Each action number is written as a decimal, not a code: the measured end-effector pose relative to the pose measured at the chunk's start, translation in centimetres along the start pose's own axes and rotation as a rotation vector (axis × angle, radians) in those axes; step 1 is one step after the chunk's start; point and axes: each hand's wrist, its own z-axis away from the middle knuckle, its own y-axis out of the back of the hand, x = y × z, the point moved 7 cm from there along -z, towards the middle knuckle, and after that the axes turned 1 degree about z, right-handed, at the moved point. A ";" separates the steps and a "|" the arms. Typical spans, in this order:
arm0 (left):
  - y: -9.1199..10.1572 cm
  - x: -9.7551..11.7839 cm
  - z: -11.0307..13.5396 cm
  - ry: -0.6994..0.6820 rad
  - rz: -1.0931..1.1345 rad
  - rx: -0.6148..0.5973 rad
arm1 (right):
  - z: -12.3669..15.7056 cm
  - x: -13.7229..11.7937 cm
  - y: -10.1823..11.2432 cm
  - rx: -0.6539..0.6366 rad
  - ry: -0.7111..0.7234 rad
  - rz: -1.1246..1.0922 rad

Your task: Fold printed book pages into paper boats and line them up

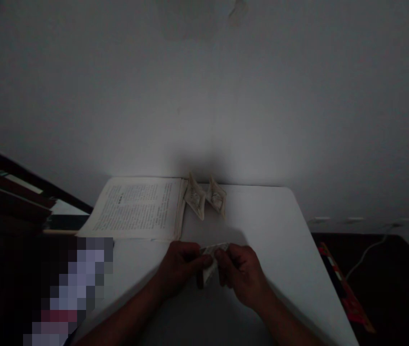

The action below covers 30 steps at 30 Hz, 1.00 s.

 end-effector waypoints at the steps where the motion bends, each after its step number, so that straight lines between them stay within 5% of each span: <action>1: 0.0 0.1 0.0 -0.007 0.006 0.004 | 0.0 0.0 0.0 0.005 -0.004 -0.001; 7: -0.9 -0.7 -0.1 0.069 0.083 -0.107 | 0.1 -0.3 0.0 0.026 0.011 0.000; 11: -1.1 -0.3 0.1 0.002 0.068 -0.096 | 0.1 -0.1 0.2 0.044 0.015 0.019; 16: -3.0 0.6 0.5 -0.073 0.147 -0.247 | -0.1 0.2 0.5 0.078 0.019 -0.018; 24: -1.9 -0.1 0.4 -0.068 0.157 -0.114 | -0.4 -0.1 0.1 0.027 0.037 0.058; 30: -1.6 0.0 0.4 -0.089 0.002 -0.127 | -0.1 -1.4 -0.2 -0.032 0.110 0.227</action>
